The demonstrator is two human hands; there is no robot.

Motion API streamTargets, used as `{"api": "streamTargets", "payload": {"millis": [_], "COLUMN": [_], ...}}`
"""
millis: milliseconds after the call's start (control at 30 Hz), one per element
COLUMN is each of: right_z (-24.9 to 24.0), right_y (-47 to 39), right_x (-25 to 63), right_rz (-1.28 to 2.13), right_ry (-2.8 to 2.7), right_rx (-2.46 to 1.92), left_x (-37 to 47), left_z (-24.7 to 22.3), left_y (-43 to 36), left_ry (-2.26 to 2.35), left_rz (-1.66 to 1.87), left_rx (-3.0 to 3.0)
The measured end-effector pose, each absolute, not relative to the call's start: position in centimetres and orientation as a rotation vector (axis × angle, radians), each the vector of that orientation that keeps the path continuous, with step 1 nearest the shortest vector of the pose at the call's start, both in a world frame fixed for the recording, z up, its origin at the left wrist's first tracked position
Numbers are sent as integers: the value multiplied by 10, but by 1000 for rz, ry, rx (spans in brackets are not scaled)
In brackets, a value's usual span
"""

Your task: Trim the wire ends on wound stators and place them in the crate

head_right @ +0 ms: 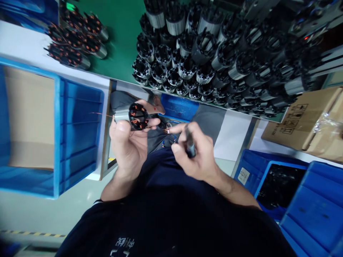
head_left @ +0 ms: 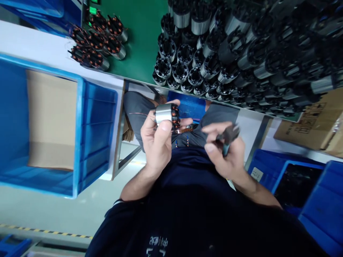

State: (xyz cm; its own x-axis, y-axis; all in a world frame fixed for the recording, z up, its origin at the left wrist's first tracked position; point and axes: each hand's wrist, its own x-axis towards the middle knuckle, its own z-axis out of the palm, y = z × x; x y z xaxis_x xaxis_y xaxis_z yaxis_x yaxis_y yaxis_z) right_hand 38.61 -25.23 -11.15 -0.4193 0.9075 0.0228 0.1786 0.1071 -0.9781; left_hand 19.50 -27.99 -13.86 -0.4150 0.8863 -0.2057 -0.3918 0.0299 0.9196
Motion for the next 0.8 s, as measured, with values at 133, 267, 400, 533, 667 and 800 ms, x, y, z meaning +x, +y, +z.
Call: {"api": "streamTargets", "payload": {"millis": [133, 267, 400, 533, 667, 800], "right_z": [-108, -113, -117, -118, -120, -126], "right_y": [-264, -259, -252, -251, -251, -247], "right_x": [376, 362, 357, 356, 353, 350], "right_rz": [1369, 1384, 1342, 1336, 1403, 1485], "right_ry": [-1950, -1967, -1944, -1929, -1882, -1824], "right_rx": [-913, -1006, -965, -940, -946, -932], "left_x": [194, 196, 196, 194, 197, 198], "left_z": [-140, -149, -158, -156, -155, -161], "left_y": [-278, -279, -280, -281, -281, -279], "left_ry": [1343, 1282, 1247, 1290, 1278, 1303], "left_rz": [1590, 1640, 1662, 1642, 1640, 1631], "left_rx": [677, 843, 994, 1002, 933, 809]}}
